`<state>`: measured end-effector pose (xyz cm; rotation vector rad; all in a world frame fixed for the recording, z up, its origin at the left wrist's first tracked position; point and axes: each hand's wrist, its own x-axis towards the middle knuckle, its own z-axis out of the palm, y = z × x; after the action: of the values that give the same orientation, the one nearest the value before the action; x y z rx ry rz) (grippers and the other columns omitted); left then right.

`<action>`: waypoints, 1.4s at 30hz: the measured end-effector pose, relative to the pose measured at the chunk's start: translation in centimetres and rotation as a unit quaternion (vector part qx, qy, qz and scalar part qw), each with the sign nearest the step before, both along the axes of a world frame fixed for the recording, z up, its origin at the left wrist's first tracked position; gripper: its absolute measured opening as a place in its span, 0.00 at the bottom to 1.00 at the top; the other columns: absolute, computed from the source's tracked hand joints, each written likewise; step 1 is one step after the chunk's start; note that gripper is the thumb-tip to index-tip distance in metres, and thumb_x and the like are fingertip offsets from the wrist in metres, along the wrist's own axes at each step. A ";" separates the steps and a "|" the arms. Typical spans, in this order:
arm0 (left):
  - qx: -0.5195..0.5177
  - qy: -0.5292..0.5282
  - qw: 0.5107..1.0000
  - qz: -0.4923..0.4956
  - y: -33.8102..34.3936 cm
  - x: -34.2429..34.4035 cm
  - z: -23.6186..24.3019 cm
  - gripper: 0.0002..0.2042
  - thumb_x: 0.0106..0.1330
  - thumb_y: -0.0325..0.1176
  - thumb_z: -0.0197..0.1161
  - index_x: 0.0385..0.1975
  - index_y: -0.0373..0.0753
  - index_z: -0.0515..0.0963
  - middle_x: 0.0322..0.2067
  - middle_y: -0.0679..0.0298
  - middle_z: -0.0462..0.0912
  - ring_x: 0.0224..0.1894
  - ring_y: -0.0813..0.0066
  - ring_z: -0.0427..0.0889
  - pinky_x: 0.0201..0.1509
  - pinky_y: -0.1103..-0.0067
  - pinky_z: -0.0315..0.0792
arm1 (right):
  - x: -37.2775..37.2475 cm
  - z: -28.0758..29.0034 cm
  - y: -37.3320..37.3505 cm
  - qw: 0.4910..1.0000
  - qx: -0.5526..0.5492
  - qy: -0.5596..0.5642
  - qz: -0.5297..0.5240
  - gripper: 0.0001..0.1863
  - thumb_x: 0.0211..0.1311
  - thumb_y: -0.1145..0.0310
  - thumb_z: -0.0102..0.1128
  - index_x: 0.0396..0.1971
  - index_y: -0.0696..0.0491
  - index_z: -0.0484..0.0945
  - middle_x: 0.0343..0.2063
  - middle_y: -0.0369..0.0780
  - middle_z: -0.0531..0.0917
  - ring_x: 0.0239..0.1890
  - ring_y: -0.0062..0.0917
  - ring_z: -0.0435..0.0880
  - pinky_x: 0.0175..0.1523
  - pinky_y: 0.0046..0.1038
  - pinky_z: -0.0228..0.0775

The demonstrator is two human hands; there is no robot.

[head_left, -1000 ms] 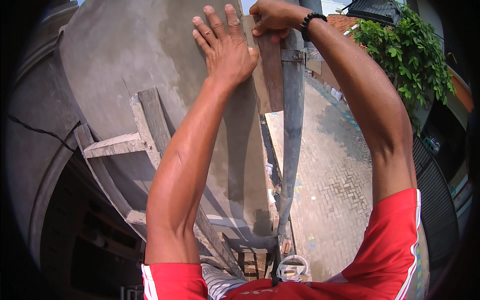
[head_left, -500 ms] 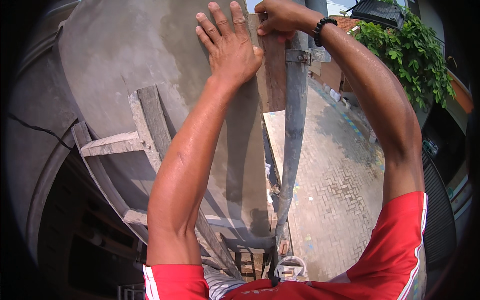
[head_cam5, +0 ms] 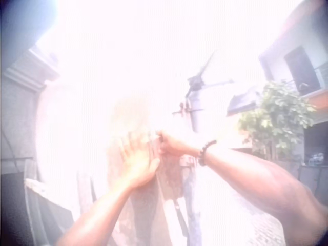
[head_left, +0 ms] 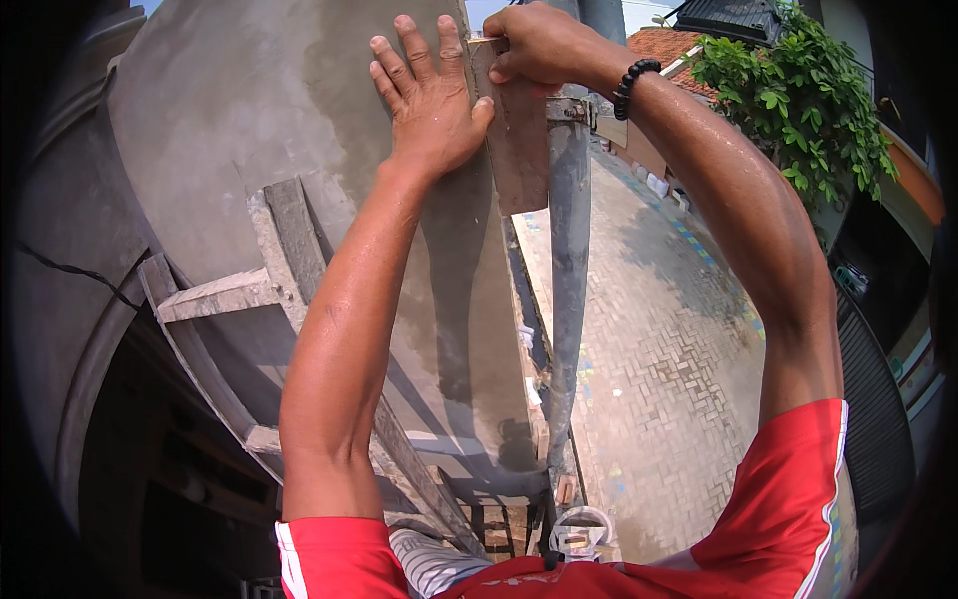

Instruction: The person applies and smooths wet plaster onto a vertical wall using a trowel and a bucket of material. They repeatedly dip the trowel into the bucket, spread the plaster over the surface, and use a wooden straightedge to level the applied layer.

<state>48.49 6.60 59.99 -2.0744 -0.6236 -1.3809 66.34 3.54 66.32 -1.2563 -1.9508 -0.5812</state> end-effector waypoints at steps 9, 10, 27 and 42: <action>-0.009 0.034 0.998 -0.042 -0.5 -1.1 0.2 0.56 0.51 0.48 0.67 0.75 0.49 0.35 0.73 0.43 0.20 0.72 0.32 0.16 0.72 0.47 0.21 | -1.8 -0.9 -4.7 0.996 0.051 -0.044 -0.057 0.20 0.57 0.70 0.64 0.49 0.60 0.75 0.36 0.52 0.84 0.35 0.36 0.84 0.40 0.37 0.77; -0.011 0.033 0.998 -0.051 -0.6 -0.7 0.2 0.56 0.50 0.48 0.67 0.75 0.49 0.34 0.73 0.43 0.20 0.72 0.32 0.16 0.72 0.47 0.20 | -1.4 -1.0 -5.5 0.997 0.034 -0.027 -0.057 0.21 0.57 0.70 0.63 0.51 0.60 0.75 0.39 0.53 0.83 0.38 0.37 0.84 0.42 0.36 0.78; 0.000 0.012 0.993 -0.115 1.0 -2.2 -0.1 0.33 0.70 0.45 0.47 0.75 0.52 0.47 0.75 0.51 0.27 0.74 0.41 0.21 0.74 0.54 0.19 | -6.0 -4.7 -12.1 0.991 0.093 -0.020 -0.096 0.11 0.55 0.71 0.66 0.38 0.56 0.80 0.33 0.47 0.84 0.37 0.44 0.84 0.42 0.38 0.75; 0.055 -0.024 0.998 -0.002 0.2 -0.6 -0.8 0.54 0.49 0.49 0.67 0.75 0.50 0.39 0.74 0.47 0.28 0.73 0.34 0.26 0.73 0.46 0.30 | -7.8 -12.2 -16.4 0.990 0.129 -0.023 -0.050 0.05 0.58 0.74 0.60 0.34 0.53 0.76 0.30 0.42 0.76 0.24 0.39 0.82 0.27 0.36 0.76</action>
<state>47.92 6.77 59.20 -1.9617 -0.5505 -1.4369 58.54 -12.91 54.17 -1.1886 -1.7899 -0.8898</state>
